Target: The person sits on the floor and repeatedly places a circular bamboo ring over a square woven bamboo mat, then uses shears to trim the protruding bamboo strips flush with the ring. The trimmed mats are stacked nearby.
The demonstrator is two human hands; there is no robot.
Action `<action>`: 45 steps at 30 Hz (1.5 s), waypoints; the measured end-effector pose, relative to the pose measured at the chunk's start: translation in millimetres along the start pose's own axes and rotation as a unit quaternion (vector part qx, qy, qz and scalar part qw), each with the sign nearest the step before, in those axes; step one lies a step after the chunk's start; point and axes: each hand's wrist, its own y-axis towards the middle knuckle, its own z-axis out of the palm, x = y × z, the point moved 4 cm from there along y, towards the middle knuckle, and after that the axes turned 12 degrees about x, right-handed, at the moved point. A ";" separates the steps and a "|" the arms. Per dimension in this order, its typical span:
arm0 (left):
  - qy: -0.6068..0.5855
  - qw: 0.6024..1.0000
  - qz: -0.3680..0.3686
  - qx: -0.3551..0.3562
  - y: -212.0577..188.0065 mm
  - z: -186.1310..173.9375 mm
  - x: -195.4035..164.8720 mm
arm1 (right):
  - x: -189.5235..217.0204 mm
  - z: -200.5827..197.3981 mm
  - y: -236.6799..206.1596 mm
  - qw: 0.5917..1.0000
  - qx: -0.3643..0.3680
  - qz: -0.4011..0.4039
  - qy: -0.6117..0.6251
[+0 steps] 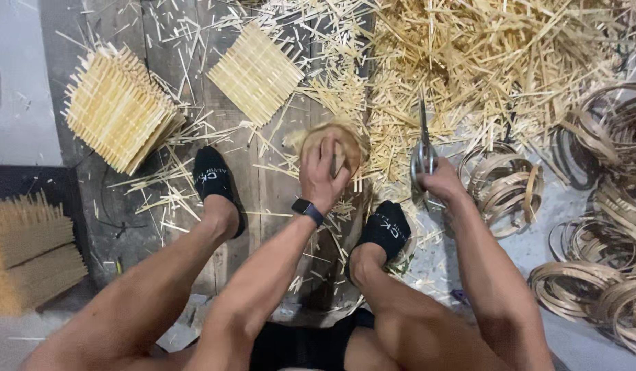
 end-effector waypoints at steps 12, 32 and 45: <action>0.077 0.982 0.042 0.168 10.0 -25.7 15.7 | 59.8 54.7 -94.5 0.951 0.003 -0.143 0.273; -0.005 0.999 -0.038 0.022 -1.1 -22.1 -13.0 | 53.6 41.5 -84.7 0.951 -0.130 -0.123 -0.252; -0.012 0.998 0.010 0.055 -2.7 -9.1 -6.0 | 46.7 40.9 -39.6 0.893 -0.136 -0.120 -0.411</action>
